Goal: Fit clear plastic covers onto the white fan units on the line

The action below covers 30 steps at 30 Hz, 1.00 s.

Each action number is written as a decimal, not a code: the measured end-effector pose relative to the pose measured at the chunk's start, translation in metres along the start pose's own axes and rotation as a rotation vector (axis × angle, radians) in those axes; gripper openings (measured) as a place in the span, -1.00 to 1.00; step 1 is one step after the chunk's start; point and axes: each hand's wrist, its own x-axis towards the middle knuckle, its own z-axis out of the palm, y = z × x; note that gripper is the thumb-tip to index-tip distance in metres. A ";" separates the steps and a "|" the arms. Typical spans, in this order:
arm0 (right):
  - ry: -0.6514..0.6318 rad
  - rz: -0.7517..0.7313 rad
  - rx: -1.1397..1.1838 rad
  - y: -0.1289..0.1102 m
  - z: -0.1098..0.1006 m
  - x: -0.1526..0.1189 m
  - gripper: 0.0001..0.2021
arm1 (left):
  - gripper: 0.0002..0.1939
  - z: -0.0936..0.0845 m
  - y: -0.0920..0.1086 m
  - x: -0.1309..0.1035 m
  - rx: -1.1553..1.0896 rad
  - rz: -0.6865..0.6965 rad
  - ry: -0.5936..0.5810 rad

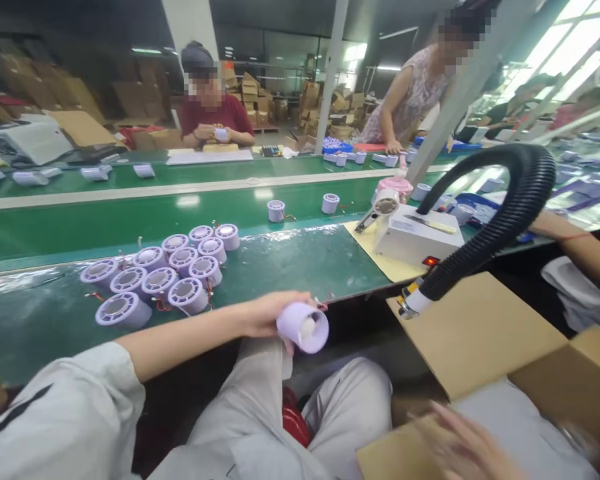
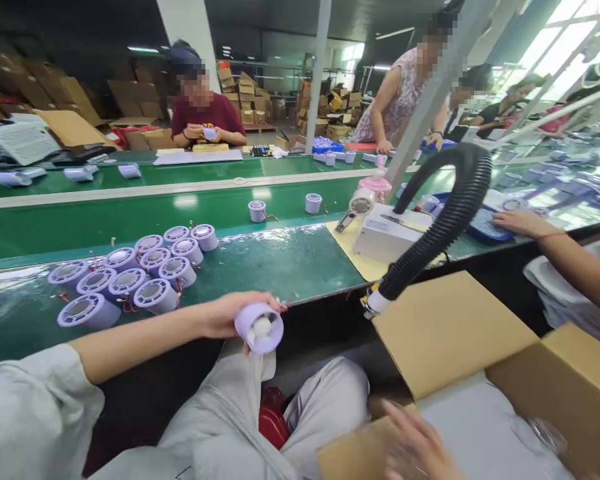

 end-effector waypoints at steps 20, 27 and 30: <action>-0.104 -0.181 -0.474 -0.067 0.036 0.009 -0.50 | -0.16 0.085 -0.038 0.022 -0.477 -0.459 -0.413; -0.263 -0.021 -0.301 -0.068 0.035 0.018 -0.50 | -0.42 0.086 -0.036 0.015 -0.176 -0.174 -0.481; -0.275 0.020 -0.318 -0.069 0.036 0.020 -0.57 | -0.64 0.083 -0.032 0.011 0.047 -0.059 -0.429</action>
